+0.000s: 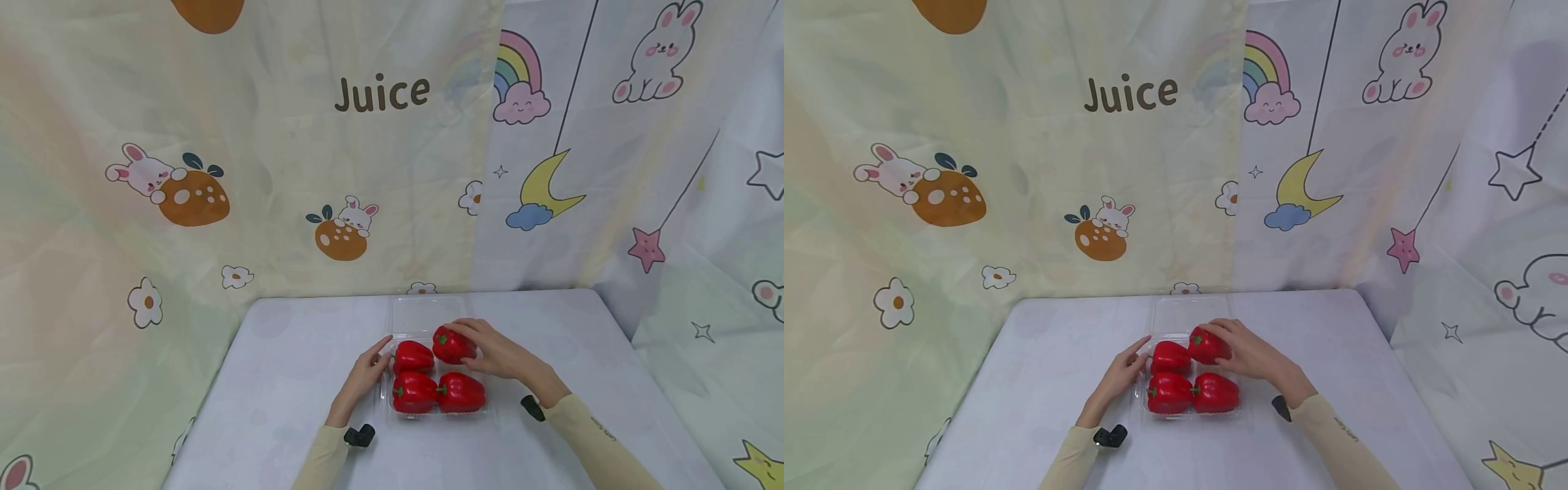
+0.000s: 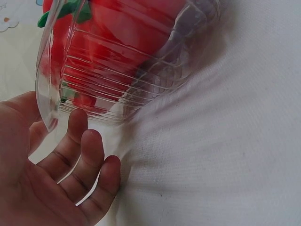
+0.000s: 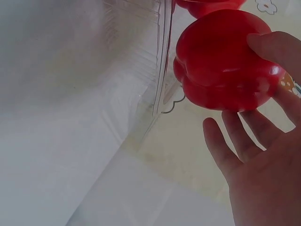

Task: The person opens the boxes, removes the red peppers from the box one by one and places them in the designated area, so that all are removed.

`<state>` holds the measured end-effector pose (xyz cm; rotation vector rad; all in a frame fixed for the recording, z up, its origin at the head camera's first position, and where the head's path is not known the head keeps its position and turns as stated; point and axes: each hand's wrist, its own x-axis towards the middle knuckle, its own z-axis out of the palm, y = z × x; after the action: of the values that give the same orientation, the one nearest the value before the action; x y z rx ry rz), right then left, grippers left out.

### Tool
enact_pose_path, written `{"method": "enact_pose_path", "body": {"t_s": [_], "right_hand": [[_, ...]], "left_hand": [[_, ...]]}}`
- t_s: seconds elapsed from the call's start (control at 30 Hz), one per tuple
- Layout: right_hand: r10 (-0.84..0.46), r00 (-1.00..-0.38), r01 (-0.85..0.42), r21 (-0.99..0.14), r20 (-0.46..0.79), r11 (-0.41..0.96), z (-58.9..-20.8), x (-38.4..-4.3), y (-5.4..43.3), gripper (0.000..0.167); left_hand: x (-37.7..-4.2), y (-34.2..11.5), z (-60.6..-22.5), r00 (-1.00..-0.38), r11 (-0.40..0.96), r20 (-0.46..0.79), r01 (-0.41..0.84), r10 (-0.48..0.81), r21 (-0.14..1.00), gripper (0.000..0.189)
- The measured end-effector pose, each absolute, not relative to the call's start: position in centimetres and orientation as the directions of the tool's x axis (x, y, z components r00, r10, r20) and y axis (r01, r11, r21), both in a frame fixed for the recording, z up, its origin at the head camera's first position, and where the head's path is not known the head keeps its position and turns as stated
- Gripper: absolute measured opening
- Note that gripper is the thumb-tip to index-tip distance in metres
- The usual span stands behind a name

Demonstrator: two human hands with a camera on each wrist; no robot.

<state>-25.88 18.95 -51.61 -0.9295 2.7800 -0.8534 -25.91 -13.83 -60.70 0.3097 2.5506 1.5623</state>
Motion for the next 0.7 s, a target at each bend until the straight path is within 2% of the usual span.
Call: {"method": "enact_pose_path", "body": {"t_s": [0.47,0.7], "right_hand": [[-0.572,-0.797,-0.583,-0.490,0.192,0.648,-51.43,-25.99,19.71,0.082],[-0.532,-0.831,-0.531,-0.513,0.161,0.674,-51.37,-26.12,20.00,0.080]], "left_hand": [[-26.01,-13.73,-60.87,-0.967,0.442,-0.004,0.112,0.254,0.890,0.049],[-26.04,-13.87,-60.78,-0.968,0.440,-0.008,0.106,0.249,0.892,0.049]]}}
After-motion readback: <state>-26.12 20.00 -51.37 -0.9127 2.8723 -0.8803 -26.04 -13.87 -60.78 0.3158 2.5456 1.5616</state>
